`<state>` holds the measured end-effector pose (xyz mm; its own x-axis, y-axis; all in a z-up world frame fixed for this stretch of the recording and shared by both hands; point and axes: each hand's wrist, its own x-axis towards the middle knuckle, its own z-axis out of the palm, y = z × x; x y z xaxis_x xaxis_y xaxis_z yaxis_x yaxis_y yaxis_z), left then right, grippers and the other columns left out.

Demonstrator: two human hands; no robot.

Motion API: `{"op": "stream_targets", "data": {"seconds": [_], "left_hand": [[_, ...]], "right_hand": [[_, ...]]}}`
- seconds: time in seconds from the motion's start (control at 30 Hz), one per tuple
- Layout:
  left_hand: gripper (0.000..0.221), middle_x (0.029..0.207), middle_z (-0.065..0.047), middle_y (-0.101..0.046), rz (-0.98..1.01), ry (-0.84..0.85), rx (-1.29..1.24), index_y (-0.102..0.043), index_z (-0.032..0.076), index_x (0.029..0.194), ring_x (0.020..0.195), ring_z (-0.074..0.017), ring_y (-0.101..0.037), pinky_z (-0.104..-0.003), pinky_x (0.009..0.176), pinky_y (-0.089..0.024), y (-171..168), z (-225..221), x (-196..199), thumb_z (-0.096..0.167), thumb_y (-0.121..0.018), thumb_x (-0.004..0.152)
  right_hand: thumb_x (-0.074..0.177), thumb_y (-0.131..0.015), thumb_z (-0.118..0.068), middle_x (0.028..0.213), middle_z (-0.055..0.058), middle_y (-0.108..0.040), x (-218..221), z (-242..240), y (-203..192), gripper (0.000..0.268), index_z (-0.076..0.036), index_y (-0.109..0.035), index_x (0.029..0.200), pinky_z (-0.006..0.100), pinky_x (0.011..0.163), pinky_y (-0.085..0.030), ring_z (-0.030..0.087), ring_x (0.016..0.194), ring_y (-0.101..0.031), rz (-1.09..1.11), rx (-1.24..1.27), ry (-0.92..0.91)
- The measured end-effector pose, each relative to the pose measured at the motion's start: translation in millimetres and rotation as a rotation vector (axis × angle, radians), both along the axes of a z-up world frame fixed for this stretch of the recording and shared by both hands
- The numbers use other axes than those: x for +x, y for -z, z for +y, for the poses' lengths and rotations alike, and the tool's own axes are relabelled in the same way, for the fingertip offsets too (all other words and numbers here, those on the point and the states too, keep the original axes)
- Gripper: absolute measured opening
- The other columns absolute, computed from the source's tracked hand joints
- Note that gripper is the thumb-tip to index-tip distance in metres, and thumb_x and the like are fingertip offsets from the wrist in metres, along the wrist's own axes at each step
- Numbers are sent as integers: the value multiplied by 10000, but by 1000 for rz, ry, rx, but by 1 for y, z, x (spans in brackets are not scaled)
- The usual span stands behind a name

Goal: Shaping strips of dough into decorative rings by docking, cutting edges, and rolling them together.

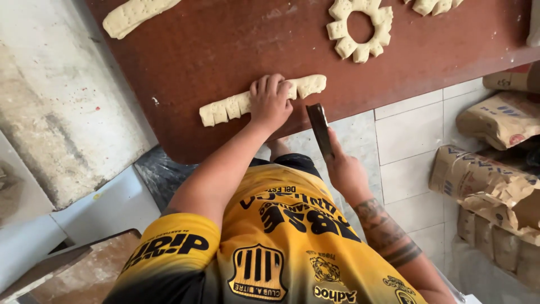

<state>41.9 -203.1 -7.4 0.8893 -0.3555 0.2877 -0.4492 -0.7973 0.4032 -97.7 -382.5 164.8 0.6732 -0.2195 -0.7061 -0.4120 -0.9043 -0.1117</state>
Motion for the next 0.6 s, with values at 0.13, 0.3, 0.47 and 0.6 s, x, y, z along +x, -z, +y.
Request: {"op": "stream_targets", "data": {"seconds": [0.13, 0.3, 0.47, 0.6], "left_hand": [[466, 1133, -48, -529, 1, 47, -91, -600, 173, 1048, 1132, -301, -540, -544, 947, -406, -14, -15, 2, 299, -847, 673], [466, 1072, -14, -496, 7, 31, -49, -586, 194, 1025, 1105, -281, -526, -535, 951, -412, -2, -24, 7, 232, -868, 656], [457, 1066, -14, -526, 15, -4, 5, -606, 208, 1014, 1096, -289, -536, -548, 933, -424, 6, -22, 7, 208, -820, 611], [479, 1061, -9, -536, -19, -10, 15, -616, 223, 1030, 1086, -283, -541, -539, 933, -430, 10, -23, 6, 226, -805, 591]], "right_hand": [[1026, -435, -358, 849, 260, -727, 11, -3, 3, 699, -493, -115, 1632, 579, 797, -579, 487, 893, -719, -54, 31, 72], [1035, -418, -246, 832, 246, -724, 28, 1, 22, 754, -474, -28, 1639, 547, 758, -602, 455, 849, -743, -104, 7, -10], [1023, -407, -297, 824, 245, -735, 12, -21, -4, 716, -453, -101, 1651, 566, 718, -588, 477, 849, -741, -25, 27, -45], [1018, -416, -345, 807, 262, -730, 2, -38, 2, 686, -469, -148, 1637, 585, 734, -586, 486, 833, -733, -31, 27, -10]]}}
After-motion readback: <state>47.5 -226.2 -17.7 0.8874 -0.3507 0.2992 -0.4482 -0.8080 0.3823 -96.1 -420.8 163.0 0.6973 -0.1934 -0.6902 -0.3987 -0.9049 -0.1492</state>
